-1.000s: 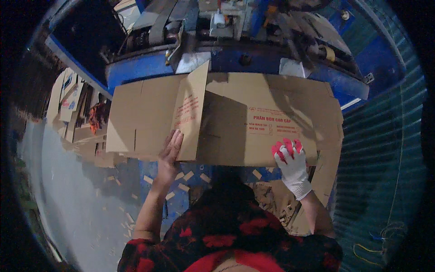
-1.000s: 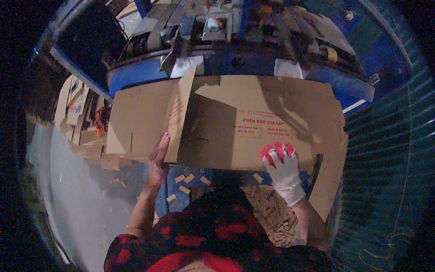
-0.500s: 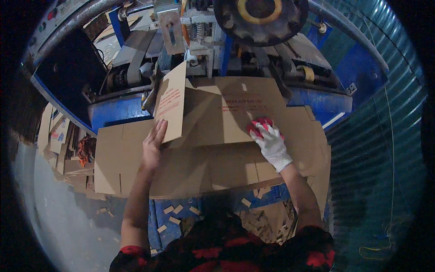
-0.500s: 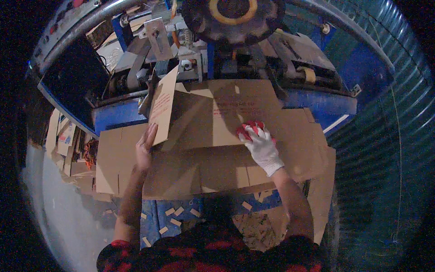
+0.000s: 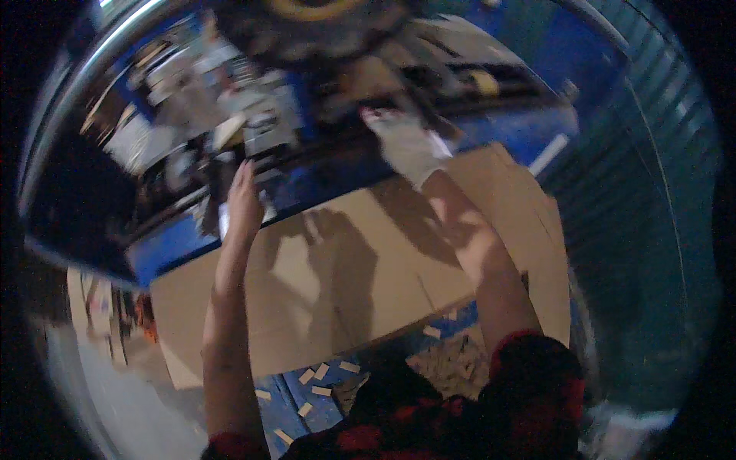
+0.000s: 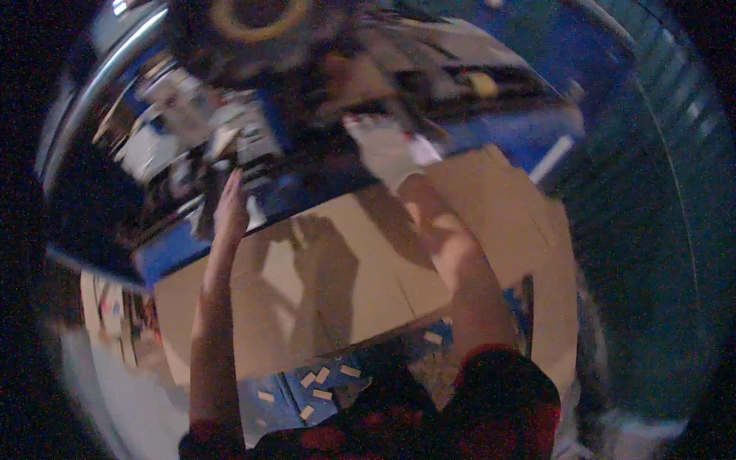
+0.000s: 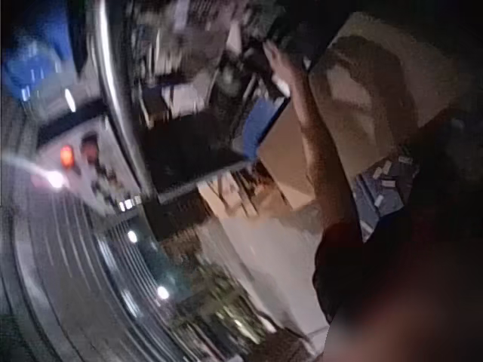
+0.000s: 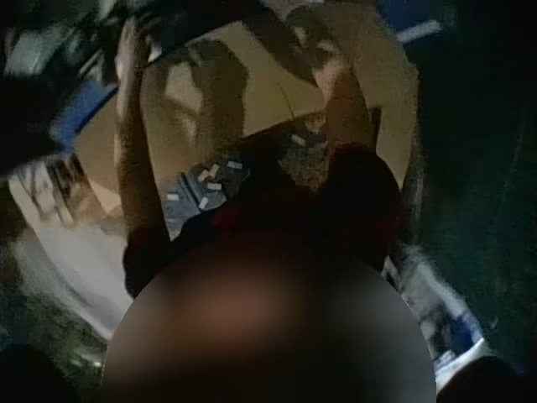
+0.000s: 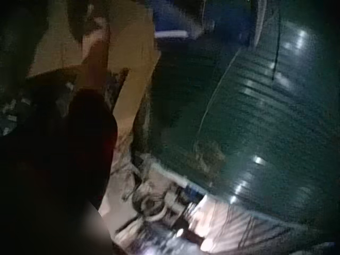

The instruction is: The person repeatedly picks up flat cardboard sheets, folds them into box shapes, and places them into a blue machine to seal or process them. The person wears gloves and works continuously at a workstation with stacks of cardboard and a control panel.

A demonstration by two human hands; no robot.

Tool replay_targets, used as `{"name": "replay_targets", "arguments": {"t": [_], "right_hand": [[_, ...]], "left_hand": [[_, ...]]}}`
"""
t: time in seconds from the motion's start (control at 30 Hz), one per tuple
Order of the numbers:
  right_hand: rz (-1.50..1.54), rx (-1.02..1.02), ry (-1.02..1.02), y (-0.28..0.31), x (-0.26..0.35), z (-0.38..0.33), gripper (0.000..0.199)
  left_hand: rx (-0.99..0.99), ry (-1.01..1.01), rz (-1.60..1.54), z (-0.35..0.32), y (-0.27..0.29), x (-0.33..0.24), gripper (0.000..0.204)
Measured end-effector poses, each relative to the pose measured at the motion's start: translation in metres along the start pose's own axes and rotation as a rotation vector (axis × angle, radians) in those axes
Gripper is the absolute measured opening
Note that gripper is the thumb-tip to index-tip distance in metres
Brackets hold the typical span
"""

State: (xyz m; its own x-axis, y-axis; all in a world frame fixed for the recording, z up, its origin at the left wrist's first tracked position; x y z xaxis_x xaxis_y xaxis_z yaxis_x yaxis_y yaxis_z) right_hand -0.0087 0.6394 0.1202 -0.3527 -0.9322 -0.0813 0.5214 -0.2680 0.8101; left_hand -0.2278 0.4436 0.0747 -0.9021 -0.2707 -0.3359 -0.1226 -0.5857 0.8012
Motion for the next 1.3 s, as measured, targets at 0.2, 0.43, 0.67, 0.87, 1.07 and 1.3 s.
{"name": "replay_targets", "arguments": {"t": [0.2,0.43,0.67,0.87,1.07,1.3], "right_hand": [[0.119,-0.289,-0.484,0.077,-0.111,-0.146,0.049],[0.042,0.437,-1.116,0.022,-0.283,-0.248,0.063],[-0.082,-0.237,-1.28,0.052,-0.327,-0.301,0.031],[0.13,0.086,-1.015,0.136,-0.274,-0.34,0.021],[0.315,0.047,-1.053,0.123,-0.218,-0.402,0.042],[0.315,-0.045,-1.203,0.113,-0.248,-0.437,0.045]], "left_hand": [[0.387,0.08,0.019,-0.153,-0.032,-0.072,0.061],[0.502,0.067,0.252,-0.173,-0.044,-0.101,0.059],[0.554,0.077,0.325,-0.168,-0.044,-0.103,0.06],[0.543,0.067,0.321,-0.168,-0.046,-0.103,0.057],[0.522,0.056,0.322,-0.167,-0.044,-0.108,0.056],[0.489,0.041,0.328,-0.17,-0.046,-0.099,0.058]]}}
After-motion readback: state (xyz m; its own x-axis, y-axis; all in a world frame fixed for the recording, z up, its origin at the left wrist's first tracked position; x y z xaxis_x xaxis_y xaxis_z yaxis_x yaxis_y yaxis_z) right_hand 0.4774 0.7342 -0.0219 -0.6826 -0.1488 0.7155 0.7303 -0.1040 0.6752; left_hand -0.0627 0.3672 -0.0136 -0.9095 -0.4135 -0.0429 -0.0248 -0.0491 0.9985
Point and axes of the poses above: each hand's wrist, its own z-axis towards the middle knuckle, its own y-axis out of the back of the hand, x = y × z, the point moved 10 cm from there along z, towards the middle knuckle, and after that the axes turned 7 degrees about y, right-handed, at the moved point
